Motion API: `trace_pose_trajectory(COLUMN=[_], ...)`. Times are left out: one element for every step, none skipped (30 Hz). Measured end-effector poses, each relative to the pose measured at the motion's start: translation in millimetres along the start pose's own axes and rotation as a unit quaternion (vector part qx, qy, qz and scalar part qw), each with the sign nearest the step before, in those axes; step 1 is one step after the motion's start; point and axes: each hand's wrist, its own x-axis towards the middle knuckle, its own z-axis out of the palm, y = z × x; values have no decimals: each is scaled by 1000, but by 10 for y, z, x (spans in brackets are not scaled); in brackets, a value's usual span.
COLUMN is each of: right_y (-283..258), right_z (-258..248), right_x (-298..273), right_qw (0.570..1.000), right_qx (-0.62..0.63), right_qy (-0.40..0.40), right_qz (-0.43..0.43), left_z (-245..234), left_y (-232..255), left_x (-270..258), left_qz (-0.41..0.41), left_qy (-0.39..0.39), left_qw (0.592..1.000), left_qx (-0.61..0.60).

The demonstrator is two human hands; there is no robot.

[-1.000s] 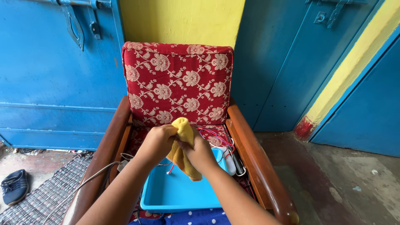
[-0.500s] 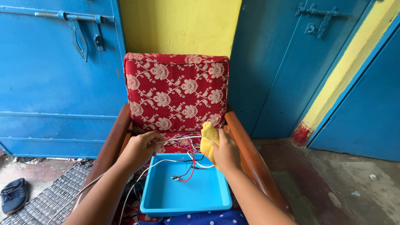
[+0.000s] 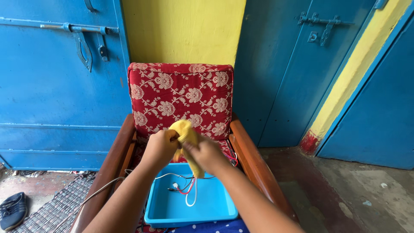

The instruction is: The person wipes a blue tray, several tangled cables, and a computer mouse using a yellow cloth by hand while the items are positioned on a chair.

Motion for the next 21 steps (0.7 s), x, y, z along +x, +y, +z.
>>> trace_pose_trajectory(right_y=[-52, -93, -118, -130, -144, -154, -153, -147, -137, -129, -122, -113, -102, -89, -86, -92, -101, -109, -113, -114, -106], right_z=[29, 57, 70, 66, 66, 64, 49, 31, 5, -19, -39, -56, -77, -107, -131, -146, -159, -171, -180, -188, -207], right_x=[-6, -11, -18, -22, -22, -19, -21, -26, -23, -4, 19, 32, 32, 25, 26, 36, 50, 65, 77, 90, 100], right_qw=[999, 996, 992, 992, 993, 992, 996, 999, 1000, 999, 997, 993, 991, 988, 986, 982, 977, 972, 965, 958, 950], right_qx=[41, 82, 123, 122, 122, 122, 83, 43, 3, -34, -70, -107, -119, -131, -143, -165, -187, -208, -227, -246, -266], right_qy=[4, 8, 11, 10, 9, 9, 5, 1, -2, 0, 1, 2, 6, 10, 14, 17, 20, 24, 32, 40, 49], right_qz=[-11, -22, -33, -16, 2, 21, 13, 5, -3, -19, -36, -53, -64, -76, -88, -94, -101, -107, -124, -141, -157], left_z=[8, 8, -2, -6, -11, -17, -12, -4, 8, 18, 21, 18, 8, -10, -43, -69, -84, -95, -102, -119, -140], left_y=[44, 75, 88, 93, 86, 63, 35, 0, -33, -61, -83, -95, -94, -82, -66, -39, -6, 21, 35, 36, 35], left_x=[17, 26, 21, 16, 4, -16, -30, -42, -46, -40, -31, -22, -21, -34, -50, -62, -64, -64, -69, -63, -35], left_qz=[-13, -12, -10, -9, -11, -13, -14, 3, 19, 36, 33, 31, 27, 41, 56, 70, 70, 71, 72, 75, 79], left_qy=[0, 4, 8, 13, 10, 7, 4, 8, 12, 16, 17, 18, 21, 27, 34, 41, 43, 45, 46, 52, 59], left_qw=[1000, 1000, 1000, 999, 1000, 1000, 1000, 1000, 1000, 999, 998, 997, 995, 995, 995, 995, 995, 994, 994, 993, 992], left_qx=[6, -6, -17, -29, -25, -21, -18, -3, 12, 27, 49, 70, 93, 82, 72, 62, 62, 63, 63, 71, 78])
